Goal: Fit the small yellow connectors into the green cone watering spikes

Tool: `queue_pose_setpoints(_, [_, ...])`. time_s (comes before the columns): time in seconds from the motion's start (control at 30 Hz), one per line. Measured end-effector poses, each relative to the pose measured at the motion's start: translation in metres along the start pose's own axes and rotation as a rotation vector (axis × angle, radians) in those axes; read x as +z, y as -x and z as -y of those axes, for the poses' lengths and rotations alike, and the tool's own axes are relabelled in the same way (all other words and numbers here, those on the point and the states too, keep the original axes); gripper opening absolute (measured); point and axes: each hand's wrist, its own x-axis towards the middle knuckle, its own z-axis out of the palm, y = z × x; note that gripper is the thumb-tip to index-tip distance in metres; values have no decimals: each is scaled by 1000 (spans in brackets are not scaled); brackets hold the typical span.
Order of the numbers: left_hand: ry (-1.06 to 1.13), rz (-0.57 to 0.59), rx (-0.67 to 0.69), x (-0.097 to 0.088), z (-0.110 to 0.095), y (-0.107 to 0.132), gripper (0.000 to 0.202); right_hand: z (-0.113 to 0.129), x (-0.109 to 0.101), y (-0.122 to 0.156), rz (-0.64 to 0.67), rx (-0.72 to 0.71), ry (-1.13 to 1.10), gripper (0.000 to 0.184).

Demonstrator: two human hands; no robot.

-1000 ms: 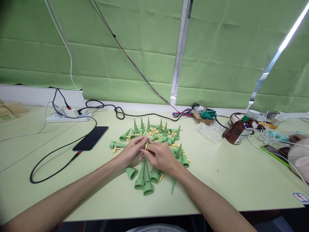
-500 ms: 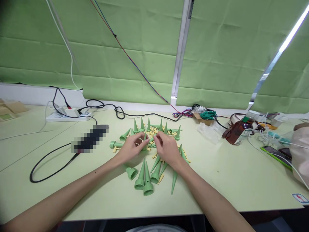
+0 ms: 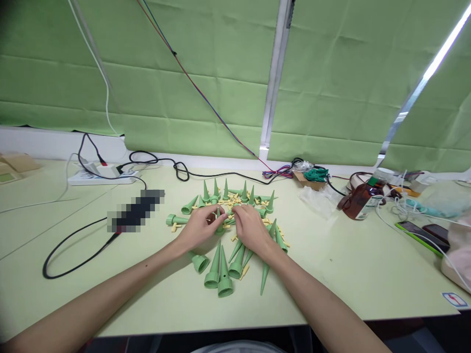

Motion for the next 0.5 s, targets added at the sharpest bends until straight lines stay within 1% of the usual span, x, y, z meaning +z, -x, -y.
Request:
queue_pose_setpoints(0.17, [72, -25, -11, -2, -6, 1, 28, -6, 8, 3, 128, 8, 29, 36])
queue_pose_setpoints(0.33, [98, -46, -48, -4, -11, 2, 29, -7, 8, 3, 208, -1, 49, 54])
queue_pose_setpoints(0.4, [116, -47, -64, -4, -11, 2, 30, -7, 7, 3, 240, 4, 88, 57])
queue_pose_setpoints(0.5, [158, -49, -80, -4, -12, 2, 31, -6, 6, 4, 281, 15, 147, 57])
